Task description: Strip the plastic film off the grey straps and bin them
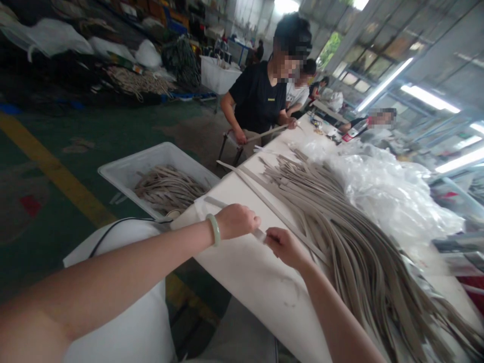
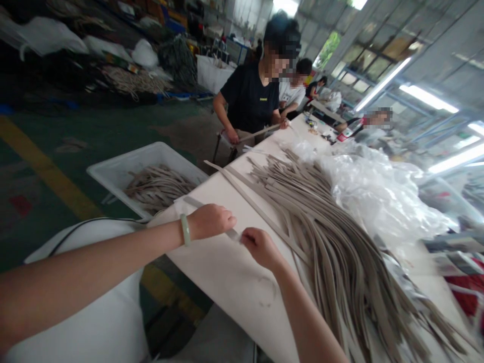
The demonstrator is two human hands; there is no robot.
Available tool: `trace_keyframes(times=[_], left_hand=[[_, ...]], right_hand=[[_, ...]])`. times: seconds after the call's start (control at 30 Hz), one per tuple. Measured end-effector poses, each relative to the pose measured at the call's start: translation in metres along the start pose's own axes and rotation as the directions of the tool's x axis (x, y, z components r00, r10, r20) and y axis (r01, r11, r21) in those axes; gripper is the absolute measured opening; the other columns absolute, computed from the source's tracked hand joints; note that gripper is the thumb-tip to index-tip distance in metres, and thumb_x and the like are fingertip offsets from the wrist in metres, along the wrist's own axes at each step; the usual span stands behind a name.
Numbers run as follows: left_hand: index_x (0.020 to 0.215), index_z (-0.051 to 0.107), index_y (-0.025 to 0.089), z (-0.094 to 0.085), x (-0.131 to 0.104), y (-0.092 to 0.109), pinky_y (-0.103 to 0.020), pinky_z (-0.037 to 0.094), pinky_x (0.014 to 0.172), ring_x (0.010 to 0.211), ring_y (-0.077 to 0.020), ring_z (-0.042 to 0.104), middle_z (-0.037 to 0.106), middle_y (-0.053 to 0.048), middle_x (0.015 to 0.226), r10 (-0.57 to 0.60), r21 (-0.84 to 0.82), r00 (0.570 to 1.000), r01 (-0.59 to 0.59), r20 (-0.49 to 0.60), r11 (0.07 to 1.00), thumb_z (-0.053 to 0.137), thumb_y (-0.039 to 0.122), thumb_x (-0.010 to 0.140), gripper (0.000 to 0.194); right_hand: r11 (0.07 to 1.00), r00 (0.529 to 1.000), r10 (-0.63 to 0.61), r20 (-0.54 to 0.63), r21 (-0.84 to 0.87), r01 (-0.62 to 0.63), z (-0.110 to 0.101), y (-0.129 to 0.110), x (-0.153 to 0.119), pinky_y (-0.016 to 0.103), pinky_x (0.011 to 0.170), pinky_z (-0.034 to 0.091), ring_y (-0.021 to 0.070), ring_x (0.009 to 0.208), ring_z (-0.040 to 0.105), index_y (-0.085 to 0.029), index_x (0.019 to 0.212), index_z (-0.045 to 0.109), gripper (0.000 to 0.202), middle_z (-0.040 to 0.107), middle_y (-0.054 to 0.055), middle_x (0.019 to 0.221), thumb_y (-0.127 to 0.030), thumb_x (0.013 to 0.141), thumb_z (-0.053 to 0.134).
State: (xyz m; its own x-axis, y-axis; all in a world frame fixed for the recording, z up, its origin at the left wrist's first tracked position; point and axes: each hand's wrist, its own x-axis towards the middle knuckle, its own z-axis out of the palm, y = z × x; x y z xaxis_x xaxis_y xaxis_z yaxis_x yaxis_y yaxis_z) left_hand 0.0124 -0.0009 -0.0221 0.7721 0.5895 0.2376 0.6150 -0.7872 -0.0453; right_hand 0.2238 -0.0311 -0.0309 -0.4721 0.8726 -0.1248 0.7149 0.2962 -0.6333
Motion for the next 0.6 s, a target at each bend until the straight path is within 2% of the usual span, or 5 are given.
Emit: trace_keyframes(times=[0.17,0.23,0.3,0.4,0.6], left_hand=[[0.086,0.058,0.013,-0.003,0.007,0.008,-0.034,0.043,0.068,0.083,-0.0258,0.062,0.065,-0.011,0.081,-0.024,-0.055,0.999,0.021,-0.048,0.998,0.055,0.021,0.085,0.008],[0.092,0.058,0.013,-0.004,0.003,-0.003,-0.034,0.043,0.073,0.084,-0.0254,0.062,0.067,-0.012,0.086,-0.117,-0.152,0.991,0.125,0.062,0.98,0.061,0.037,0.082,0.026],[0.093,0.06,0.013,-0.001,-0.003,-0.017,-0.031,0.043,0.069,0.08,-0.0241,0.063,0.068,-0.012,0.089,-0.147,-0.299,0.949,0.232,0.28,0.926,0.059,0.049,0.081,0.038],[0.083,0.065,0.014,0.006,-0.009,-0.033,-0.025,0.04,0.058,0.07,-0.0185,0.063,0.069,-0.009,0.08,-0.054,-0.443,0.85,0.326,0.523,0.835,0.05,0.034,0.087,0.026],[0.083,0.069,0.015,0.012,0.0,-0.022,-0.024,0.041,0.058,0.071,-0.0174,0.063,0.071,-0.008,0.081,0.034,-0.465,0.847,0.257,0.53,0.847,0.05,0.028,0.086,0.023]], right_hand=[[0.998,0.994,0.043,-0.097,-0.043,-0.047,-0.009,0.0,-0.009,0.022,0.046,0.026,0.009,0.047,0.036,-0.019,0.065,0.051,0.022,0.039,-0.006,0.051,-0.027,0.086,0.049],[0.992,0.982,0.089,-0.166,-0.078,-0.103,-0.021,0.008,-0.019,0.023,0.046,0.026,0.0099,0.045,0.037,-0.019,0.069,0.055,0.025,0.039,-0.006,0.049,-0.034,0.088,0.047],[0.983,0.975,0.102,-0.196,-0.133,-0.13,-0.035,0.016,-0.029,0.023,0.047,0.029,0.0109,0.046,0.04,-0.018,0.073,0.058,0.026,0.043,-0.005,0.049,-0.036,0.088,0.048],[0.967,0.986,0.06,-0.153,-0.237,-0.096,-0.047,0.019,-0.04,0.023,0.053,0.034,0.0127,0.052,0.049,-0.019,0.077,0.06,0.024,0.054,-0.002,0.056,-0.034,0.089,0.048],[0.893,0.988,-0.003,-0.151,-0.445,-0.066,-0.035,0.009,-0.04,0.025,0.061,0.036,0.0158,0.063,0.056,-0.02,0.08,0.061,0.024,0.064,0.002,0.07,-0.032,0.092,0.044]])
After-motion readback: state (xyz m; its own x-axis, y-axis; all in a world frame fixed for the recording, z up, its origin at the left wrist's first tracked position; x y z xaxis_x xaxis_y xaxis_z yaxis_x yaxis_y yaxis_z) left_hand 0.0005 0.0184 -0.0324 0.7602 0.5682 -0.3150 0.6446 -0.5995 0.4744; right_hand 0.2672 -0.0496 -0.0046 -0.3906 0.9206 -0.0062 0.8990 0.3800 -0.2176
